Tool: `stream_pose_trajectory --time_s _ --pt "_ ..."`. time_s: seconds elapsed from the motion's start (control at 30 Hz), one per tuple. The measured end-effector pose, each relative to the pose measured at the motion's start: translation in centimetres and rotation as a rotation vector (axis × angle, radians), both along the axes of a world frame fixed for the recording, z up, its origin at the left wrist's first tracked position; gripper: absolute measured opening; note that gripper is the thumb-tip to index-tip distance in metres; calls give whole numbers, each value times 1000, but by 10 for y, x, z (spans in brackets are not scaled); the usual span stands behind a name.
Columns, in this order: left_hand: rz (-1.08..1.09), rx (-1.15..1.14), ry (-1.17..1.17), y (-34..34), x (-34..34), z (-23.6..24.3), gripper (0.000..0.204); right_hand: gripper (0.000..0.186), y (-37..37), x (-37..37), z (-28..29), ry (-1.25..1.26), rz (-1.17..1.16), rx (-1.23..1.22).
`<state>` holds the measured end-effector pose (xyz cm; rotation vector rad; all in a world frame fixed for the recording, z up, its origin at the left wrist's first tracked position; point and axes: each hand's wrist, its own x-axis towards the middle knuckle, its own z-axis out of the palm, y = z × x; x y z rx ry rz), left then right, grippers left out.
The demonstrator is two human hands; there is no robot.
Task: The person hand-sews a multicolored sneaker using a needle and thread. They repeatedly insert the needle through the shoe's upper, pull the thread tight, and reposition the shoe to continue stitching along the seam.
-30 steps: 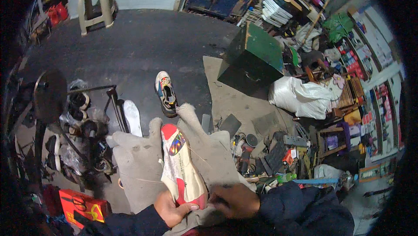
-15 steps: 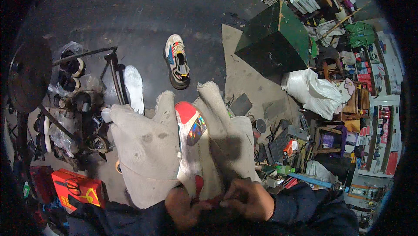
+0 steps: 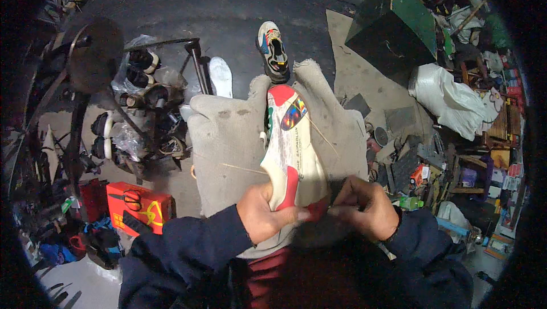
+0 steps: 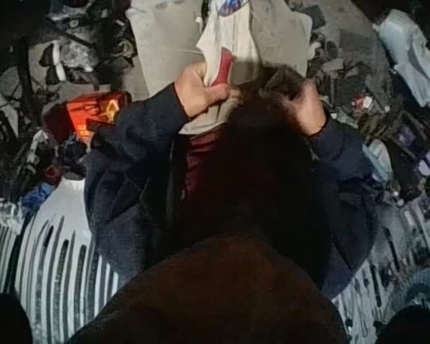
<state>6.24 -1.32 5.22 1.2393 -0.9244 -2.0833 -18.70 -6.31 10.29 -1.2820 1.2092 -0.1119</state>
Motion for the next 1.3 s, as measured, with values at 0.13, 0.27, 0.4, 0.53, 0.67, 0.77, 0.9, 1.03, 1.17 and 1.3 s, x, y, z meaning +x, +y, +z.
stream_pose_trajectory --time_s 0.13,0.27,0.4,0.53,0.67,0.77,0.9,1.03,1.17,1.3 --pt "-62 50 46 5 8 6 26 16 11 -7 -6 -57 -103 21" --pt "10 -197 139 15 9 4 32 18 13 -14 -12 -190 -183 114" --pt "23 -207 148 22 9 7 34 16 8 -19 -11 -232 -132 84" --pt "144 -277 201 26 -9 6 37 16 2 -24 -10 -240 -86 64" --pt "135 -370 190 23 -17 0 41 16 -1 -28 -13 -275 -76 68" --pt "48 -290 158 21 -10 -2 44 16 -2 -30 -16 -321 -91 84" --pt "87 -385 47 23 0 0 39 15 -3 -35 -17 -326 -117 79" --pt "243 -755 -350 18 7 4 28 16 -7 -43 -16 -303 -70 62" --pt "101 -1036 -836 6 6 6 20 19 -8 -45 -20 -313 -78 57" --pt "18 -1050 -984 4 9 12 10 19 -5 -46 -27 -396 -132 53"
